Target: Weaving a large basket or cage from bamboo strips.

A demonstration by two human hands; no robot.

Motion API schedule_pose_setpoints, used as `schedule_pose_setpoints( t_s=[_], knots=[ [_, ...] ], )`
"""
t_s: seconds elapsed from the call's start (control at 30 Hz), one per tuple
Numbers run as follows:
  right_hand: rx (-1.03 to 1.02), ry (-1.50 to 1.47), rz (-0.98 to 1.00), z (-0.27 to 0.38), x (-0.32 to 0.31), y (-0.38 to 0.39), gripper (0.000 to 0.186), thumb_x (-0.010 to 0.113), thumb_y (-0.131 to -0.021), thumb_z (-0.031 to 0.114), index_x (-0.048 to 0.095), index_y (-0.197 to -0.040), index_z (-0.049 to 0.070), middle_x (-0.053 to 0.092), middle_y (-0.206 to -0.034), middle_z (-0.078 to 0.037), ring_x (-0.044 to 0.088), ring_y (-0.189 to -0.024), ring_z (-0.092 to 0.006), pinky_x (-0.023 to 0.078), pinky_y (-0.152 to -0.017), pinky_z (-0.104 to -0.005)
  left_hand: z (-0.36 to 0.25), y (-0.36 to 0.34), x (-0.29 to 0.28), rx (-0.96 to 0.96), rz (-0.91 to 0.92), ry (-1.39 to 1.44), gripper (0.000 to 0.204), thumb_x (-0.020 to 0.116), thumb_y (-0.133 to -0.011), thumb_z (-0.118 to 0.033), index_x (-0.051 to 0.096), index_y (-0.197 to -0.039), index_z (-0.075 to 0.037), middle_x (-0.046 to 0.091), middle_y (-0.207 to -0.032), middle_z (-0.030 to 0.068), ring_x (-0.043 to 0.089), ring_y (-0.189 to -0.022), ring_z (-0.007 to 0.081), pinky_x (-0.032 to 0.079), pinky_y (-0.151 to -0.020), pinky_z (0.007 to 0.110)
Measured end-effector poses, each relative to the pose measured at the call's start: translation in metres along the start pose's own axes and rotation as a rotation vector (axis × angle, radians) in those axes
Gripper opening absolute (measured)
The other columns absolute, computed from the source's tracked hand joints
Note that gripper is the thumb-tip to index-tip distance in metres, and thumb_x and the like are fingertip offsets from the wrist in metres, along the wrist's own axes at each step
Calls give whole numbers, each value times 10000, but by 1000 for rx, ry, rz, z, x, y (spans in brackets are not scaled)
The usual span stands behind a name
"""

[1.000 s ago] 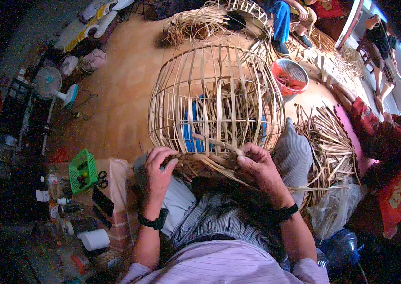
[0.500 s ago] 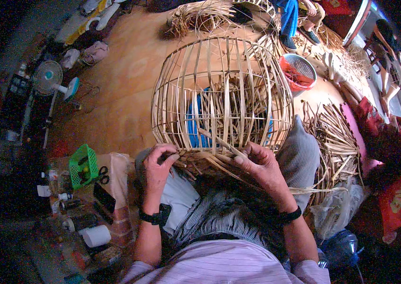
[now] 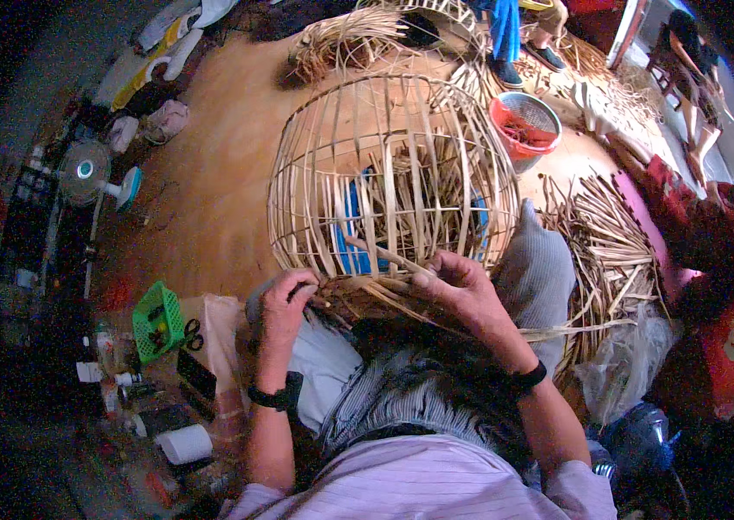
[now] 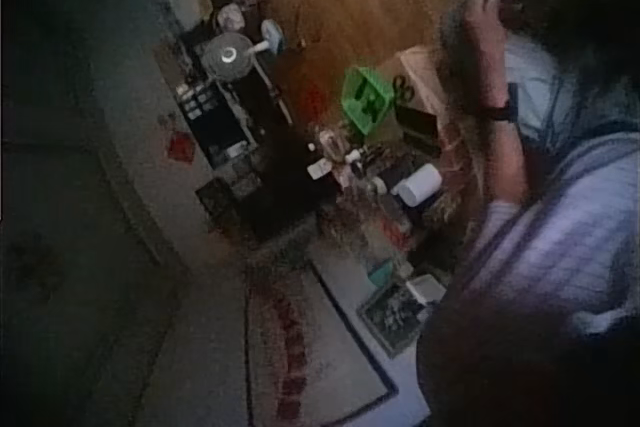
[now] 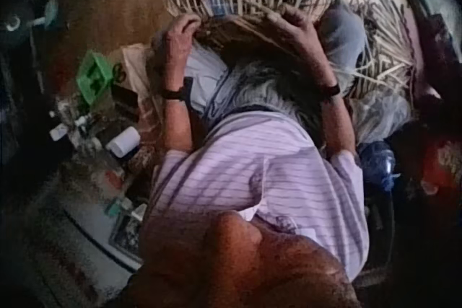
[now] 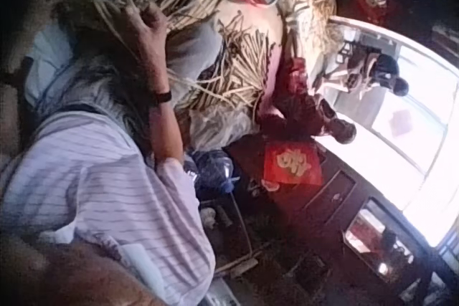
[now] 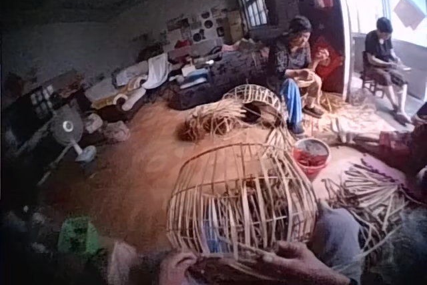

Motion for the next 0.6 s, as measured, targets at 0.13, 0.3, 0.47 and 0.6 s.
schedule_pose_setpoints(
  t_s=[0.13, 0.3, 0.47, 0.6],
  knots=[
    [-62, 448, 95, 20, 15, 4, 346, 779, -994, 291, 637, -974, -25, 593, -804, -7, 479, -800, -88, 445, -680, -312, 4, -5, -2, -260, 68, 225, 271, 705, -879, 95, 670, -1124, -17, 740, -1041, 48, 701, -1020, 161, 548, -929, 309],
    [-20, 296, 74, 21, -1, 9, 380, 627, -1096, 364, 632, -928, 24, 516, -722, 31, 425, -662, -74, 377, -574, -288, 17, -16, 2, -277, 109, 322, 392, 714, -866, 68, 618, -1239, -5, 732, -1060, 60, 699, -1014, 164, 534, -933, 304],
    [122, -69, -12, 6, -16, 3, 391, 552, -1131, 408, 588, -853, 137, 431, -680, 129, 356, -573, -4, 269, -497, -219, 10, -12, -5, -306, 91, 314, 359, 712, -895, -3, 623, -1244, -8, 739, -1081, 74, 700, -1000, 178, 529, -927, 324],
    [80, -12, -25, 0, -17, 2, 385, 534, -1141, 389, 514, -842, 147, 394, -658, 95, 335, -524, -20, 264, -455, -211, -1, -18, -4, -309, 50, 84, 265, 713, -923, -61, 677, -1183, -27, 745, -1074, 91, 703, -1011, 241, 521, -948, 348]
  ],
)
Point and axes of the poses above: each hand's wrist, its own y-axis away from the middle knuckle, its own x-axis out of the palm, z = x × y, the point moved 5 cm from there along -y, towards the middle knuckle
